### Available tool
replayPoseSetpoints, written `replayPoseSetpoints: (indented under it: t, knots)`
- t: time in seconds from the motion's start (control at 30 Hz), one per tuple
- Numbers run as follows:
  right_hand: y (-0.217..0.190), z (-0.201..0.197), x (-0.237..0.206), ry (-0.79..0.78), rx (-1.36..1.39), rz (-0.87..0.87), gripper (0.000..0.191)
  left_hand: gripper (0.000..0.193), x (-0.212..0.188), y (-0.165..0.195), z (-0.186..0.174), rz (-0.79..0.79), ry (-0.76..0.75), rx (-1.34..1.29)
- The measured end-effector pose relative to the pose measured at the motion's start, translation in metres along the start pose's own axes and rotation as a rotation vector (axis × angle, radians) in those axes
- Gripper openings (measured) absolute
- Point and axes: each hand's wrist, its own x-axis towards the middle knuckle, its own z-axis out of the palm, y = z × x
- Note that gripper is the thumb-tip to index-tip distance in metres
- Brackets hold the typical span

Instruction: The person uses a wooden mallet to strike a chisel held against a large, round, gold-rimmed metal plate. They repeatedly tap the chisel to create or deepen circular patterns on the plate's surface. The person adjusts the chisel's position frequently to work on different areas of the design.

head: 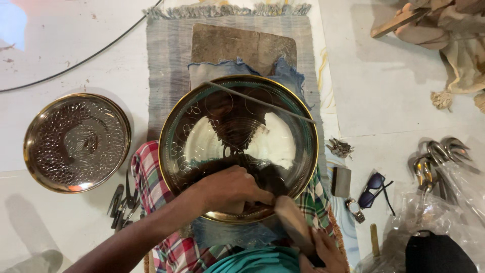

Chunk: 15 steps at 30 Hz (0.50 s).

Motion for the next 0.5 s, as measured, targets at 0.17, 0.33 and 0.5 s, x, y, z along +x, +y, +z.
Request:
replayPoseSetpoints:
  t: [0.17, 0.33, 0.5]
  knots:
    - [-0.004, 0.011, 0.006, 0.171, 0.100, -0.150, 0.071, 0.047, -0.004, 0.010, 0.005, -0.085, 0.021, 0.096]
    - [-0.049, -0.017, 0.035, 0.134, 0.540, 0.255, 0.070, 0.041, -0.015, 0.025, 0.026, -0.349, 0.286, -0.013]
    - [-0.103, -0.071, 0.120, 0.016, 0.493, -0.273, 0.077, 0.054, -0.026, 0.042, 0.059, -0.569, 0.726, -0.015]
